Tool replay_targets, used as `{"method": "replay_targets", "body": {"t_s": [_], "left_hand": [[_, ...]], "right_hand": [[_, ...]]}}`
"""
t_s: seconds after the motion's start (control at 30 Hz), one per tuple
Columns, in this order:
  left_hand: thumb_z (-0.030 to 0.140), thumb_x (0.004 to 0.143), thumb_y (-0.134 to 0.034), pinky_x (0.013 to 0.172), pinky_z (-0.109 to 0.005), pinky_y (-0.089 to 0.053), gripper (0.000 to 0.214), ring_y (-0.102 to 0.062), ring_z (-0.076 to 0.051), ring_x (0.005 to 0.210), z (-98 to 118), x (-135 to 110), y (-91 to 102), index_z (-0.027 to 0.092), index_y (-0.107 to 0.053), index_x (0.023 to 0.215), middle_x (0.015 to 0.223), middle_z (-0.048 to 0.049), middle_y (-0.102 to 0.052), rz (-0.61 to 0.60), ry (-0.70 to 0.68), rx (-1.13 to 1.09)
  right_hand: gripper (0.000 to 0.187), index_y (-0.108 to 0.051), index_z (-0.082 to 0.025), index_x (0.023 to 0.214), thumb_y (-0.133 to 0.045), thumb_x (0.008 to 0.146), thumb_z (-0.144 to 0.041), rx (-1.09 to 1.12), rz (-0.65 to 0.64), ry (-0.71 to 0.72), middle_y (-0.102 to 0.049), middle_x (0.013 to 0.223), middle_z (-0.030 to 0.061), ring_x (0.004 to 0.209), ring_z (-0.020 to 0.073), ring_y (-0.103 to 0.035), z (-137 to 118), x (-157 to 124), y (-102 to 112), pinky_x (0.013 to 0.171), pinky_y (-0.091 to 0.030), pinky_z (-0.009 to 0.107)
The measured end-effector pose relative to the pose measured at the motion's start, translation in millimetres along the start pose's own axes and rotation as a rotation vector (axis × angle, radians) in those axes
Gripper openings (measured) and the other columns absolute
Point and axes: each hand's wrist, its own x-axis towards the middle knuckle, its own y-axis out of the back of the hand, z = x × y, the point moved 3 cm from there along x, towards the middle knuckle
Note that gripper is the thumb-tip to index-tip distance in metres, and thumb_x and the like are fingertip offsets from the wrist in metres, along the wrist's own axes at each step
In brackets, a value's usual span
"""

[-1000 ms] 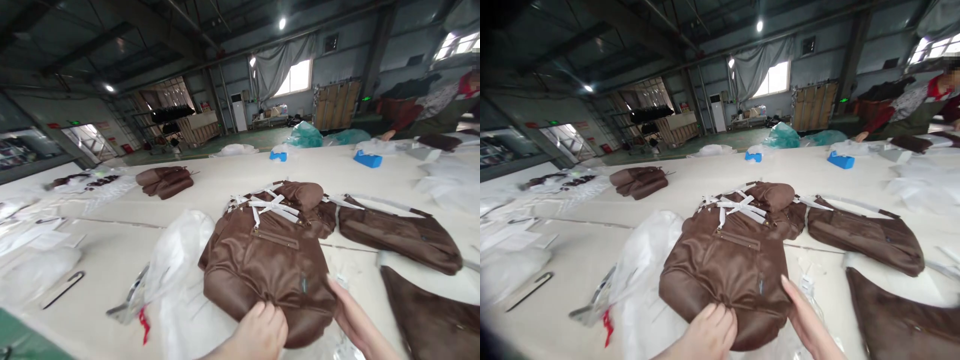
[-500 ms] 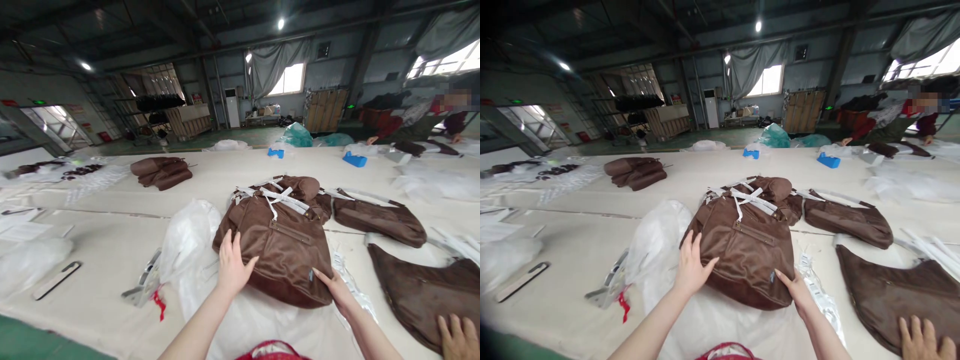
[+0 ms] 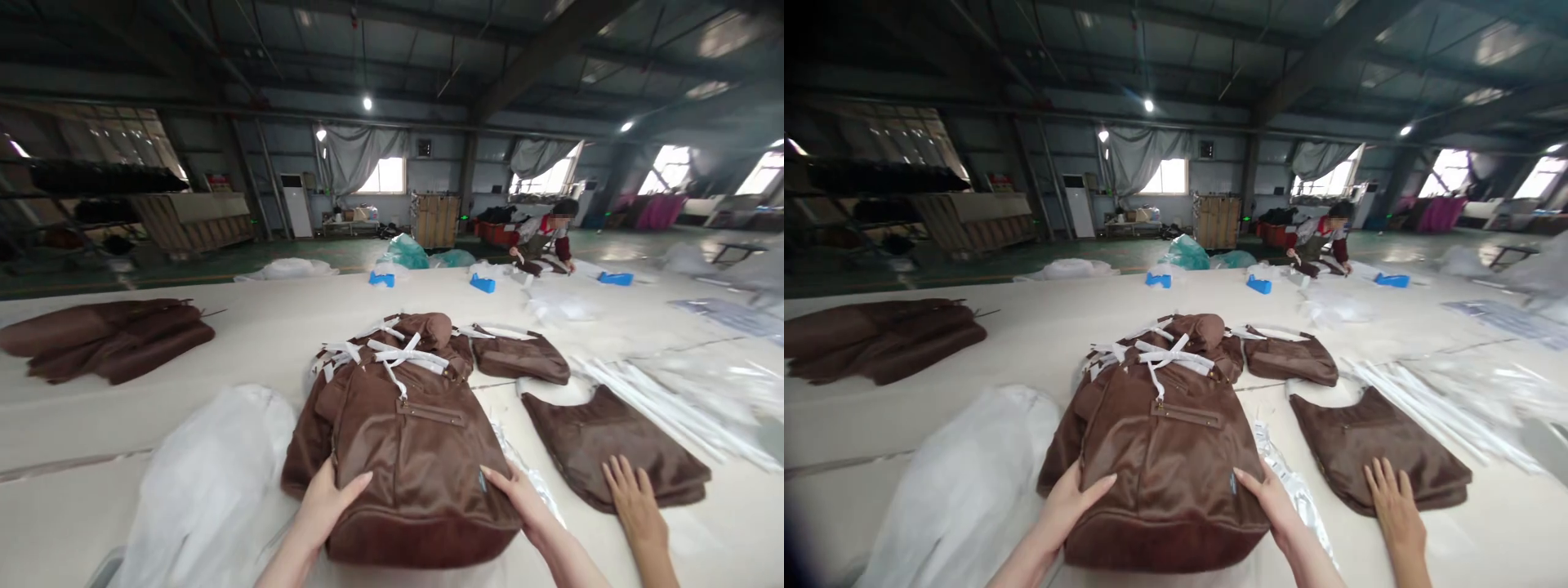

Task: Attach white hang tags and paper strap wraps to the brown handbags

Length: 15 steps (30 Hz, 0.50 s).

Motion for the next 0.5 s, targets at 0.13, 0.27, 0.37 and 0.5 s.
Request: {"method": "replay_targets", "body": {"t_s": [0.13,0.27,0.37,0.5], "left_hand": [[0.052,0.063,-0.072,0.092,-0.04,-0.051,0.065,-0.062,-0.03,0.107,-5.8,-36.1,-11.3,0.015,-0.056,0.114,0.115,-0.0119,-0.066,0.05,-0.059,0.104],[0.053,0.063,-0.069,0.087,-0.041,-0.054,0.055,-0.065,-0.032,0.101,-62.6,-63.4,-39.6,0.016,-0.058,0.102,0.103,-0.0124,-0.07,0.135,0.041,0.187],[0.052,0.06,-0.069,0.085,-0.043,-0.054,0.052,-0.066,-0.033,0.095,-105.0,-75.8,-55.0,0.016,-0.057,0.096,0.095,-0.0122,-0.072,0.2,0.11,0.202],[0.052,0.061,-0.069,0.086,-0.043,-0.053,0.056,-0.066,-0.032,0.096,-117.6,-90.6,-61.8,0.015,-0.055,0.101,0.098,-0.0128,-0.071,0.246,0.158,0.248]], "right_hand": [[0.037,-0.065,-0.049,0.082,-0.071,0.047,-0.038,-0.271,0.256,0.335,-0.062,0.124,-0.0009,0.142,0.0304,-0.013,5.7,17.7,55.6,0.102,-0.04,0.055],[0.044,-0.063,-0.045,0.098,-0.07,0.054,-0.047,-0.372,0.101,0.34,-0.061,0.124,-0.0008,0.136,0.0354,-0.03,4.3,25.4,53.1,0.095,-0.046,0.06],[0.04,-0.06,-0.039,0.112,-0.068,0.074,-0.048,-0.431,-0.073,0.245,-0.06,0.125,0.0029,0.125,0.0305,-0.047,6.4,15.7,1.9,0.09,-0.052,0.048],[0.037,-0.062,-0.027,0.112,-0.062,0.081,-0.047,-0.47,-0.287,0.11,-0.067,0.113,0.005,0.108,0.0266,-0.06,39.7,1.7,-86.5,0.092,-0.051,0.046]]}}
